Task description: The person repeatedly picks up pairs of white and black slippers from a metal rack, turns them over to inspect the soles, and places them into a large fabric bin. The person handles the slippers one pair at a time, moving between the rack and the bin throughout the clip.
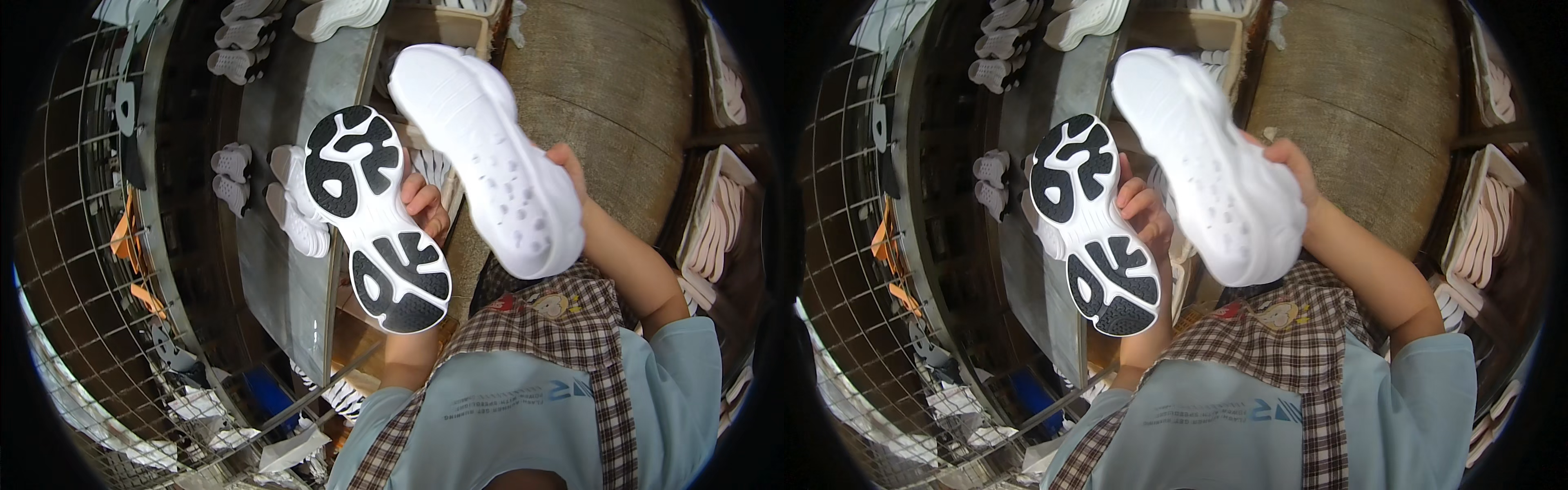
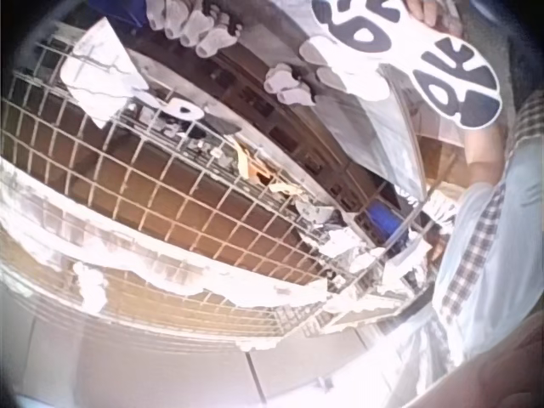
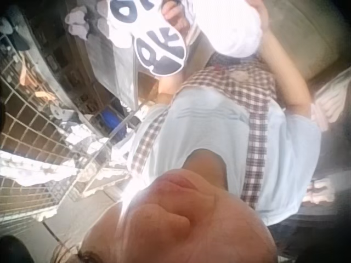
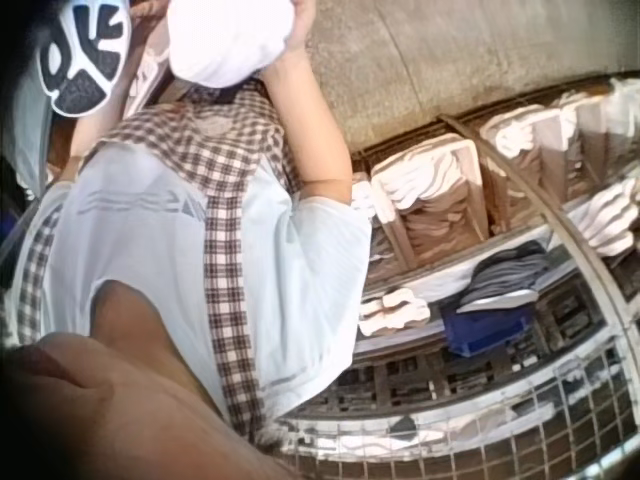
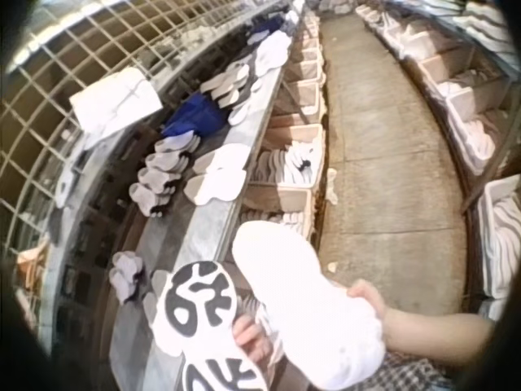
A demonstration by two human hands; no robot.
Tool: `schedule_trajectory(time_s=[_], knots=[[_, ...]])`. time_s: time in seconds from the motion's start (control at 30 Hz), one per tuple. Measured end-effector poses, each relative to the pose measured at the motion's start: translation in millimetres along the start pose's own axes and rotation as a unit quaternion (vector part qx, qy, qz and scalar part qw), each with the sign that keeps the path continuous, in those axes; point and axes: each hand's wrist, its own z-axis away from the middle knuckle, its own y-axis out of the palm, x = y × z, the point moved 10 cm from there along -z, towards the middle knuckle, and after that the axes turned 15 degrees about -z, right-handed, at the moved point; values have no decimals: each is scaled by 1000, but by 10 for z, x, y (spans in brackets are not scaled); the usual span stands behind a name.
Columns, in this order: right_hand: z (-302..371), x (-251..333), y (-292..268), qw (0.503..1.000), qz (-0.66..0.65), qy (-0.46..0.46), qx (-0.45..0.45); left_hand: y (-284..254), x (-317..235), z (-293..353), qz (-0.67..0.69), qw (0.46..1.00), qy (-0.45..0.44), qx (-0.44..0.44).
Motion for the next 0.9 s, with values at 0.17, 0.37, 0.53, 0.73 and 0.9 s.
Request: schedule_trajectory(time_s=[0.17, 0.37, 0.53, 0.73, 0.9], knots=[[68, 103, -135, 997, 23, -11, -78, 77, -138, 25, -19, 999, 25, 6], [-63, 111, -175, 974, 193, -22, -114, -125, -275, 183, -214, 950, -24, -224], [-160, 27, -458, 965, 225, -2, -136, -243, -390, 95, -179, 968, -42, -170], [-146, -38, -553, 995, 41, 27, -86, -160, -400, 216, -17, 995, 11, -99], [-160, -1, -523, 996, 36, 28, -82, -131, -472, 254, -25, 994, 34, -98]])
